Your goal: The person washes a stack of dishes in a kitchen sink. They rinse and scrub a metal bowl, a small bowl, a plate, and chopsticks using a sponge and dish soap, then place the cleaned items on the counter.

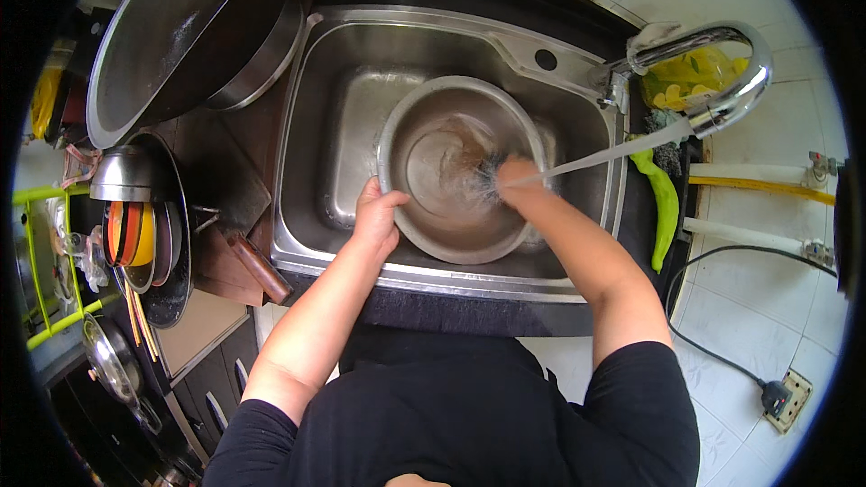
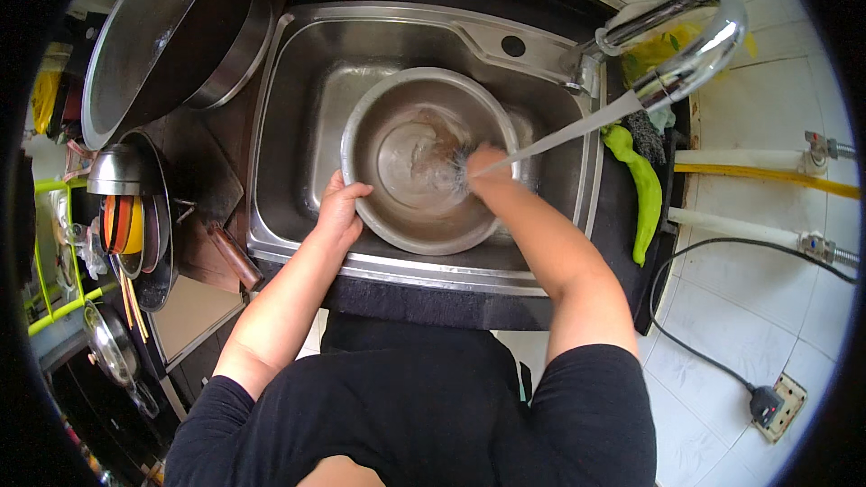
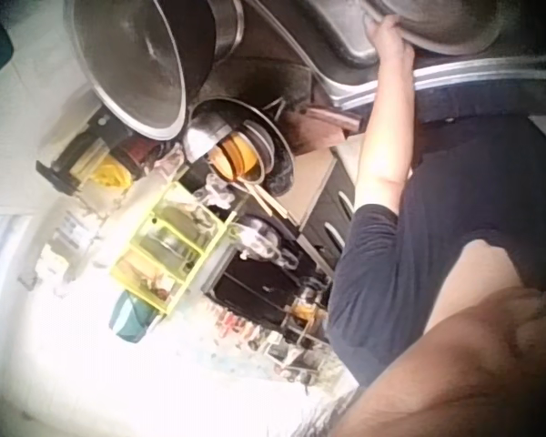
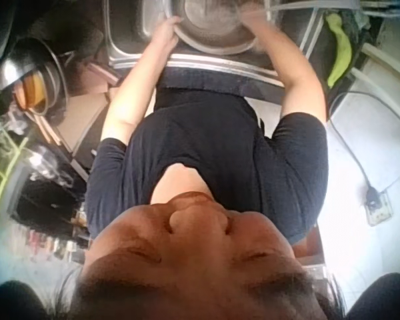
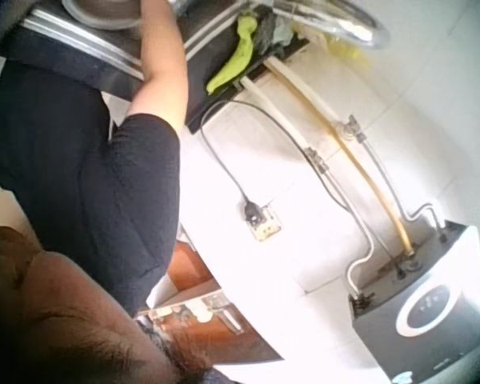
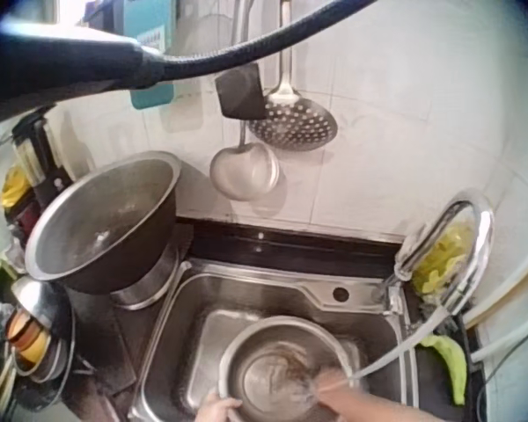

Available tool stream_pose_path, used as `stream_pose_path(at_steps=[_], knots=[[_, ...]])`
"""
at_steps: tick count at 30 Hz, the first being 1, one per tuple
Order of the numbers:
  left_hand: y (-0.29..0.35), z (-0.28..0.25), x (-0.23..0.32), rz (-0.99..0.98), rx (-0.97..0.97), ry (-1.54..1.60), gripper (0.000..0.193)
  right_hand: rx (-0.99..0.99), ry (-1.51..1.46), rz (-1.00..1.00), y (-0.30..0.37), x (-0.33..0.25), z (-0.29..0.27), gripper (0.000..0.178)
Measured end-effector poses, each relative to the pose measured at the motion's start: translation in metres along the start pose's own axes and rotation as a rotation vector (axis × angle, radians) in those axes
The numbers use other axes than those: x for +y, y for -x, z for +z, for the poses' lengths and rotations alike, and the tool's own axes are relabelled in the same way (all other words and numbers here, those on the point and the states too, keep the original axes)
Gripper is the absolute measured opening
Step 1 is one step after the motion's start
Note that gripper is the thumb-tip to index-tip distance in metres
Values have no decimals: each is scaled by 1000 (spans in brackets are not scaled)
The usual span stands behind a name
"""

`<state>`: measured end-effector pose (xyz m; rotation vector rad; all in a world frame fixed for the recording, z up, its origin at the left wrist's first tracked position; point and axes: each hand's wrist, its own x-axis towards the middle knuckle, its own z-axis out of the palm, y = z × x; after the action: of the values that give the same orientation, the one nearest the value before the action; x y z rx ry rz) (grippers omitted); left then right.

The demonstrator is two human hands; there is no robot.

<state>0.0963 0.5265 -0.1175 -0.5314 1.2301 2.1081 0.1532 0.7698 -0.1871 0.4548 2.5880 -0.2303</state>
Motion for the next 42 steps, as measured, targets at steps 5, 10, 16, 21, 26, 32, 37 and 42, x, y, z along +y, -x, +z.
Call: stream_pose_path(at_steps=[5,10,16,21,26,32,37,42], knots=[[0,8,-12,-4,6,-240,36,408,-423,-199,-31,-65,-6,29],[-8,-7,-3,144,52,-305,35,-222,-359,-484,33,-71,6,38],[-9,-1,-9,164,37,-387,32,252,4,-28,-19,-4,-27,27],[-4,0,-9,210,28,-444,33,149,-497,-497,-6,-80,11,35],[-4,4,-4,195,38,-462,31,-193,35,-305,27,-20,-20,29],[-9,-1,-10,204,48,-498,28,317,-373,-127,-36,-65,-23,53],[-7,-4,-7,312,99,-589,24,99,-654,-694,25,-104,7,42],[-14,-4,-7,334,125,-564,17,58,279,-597,-11,38,12,50]])
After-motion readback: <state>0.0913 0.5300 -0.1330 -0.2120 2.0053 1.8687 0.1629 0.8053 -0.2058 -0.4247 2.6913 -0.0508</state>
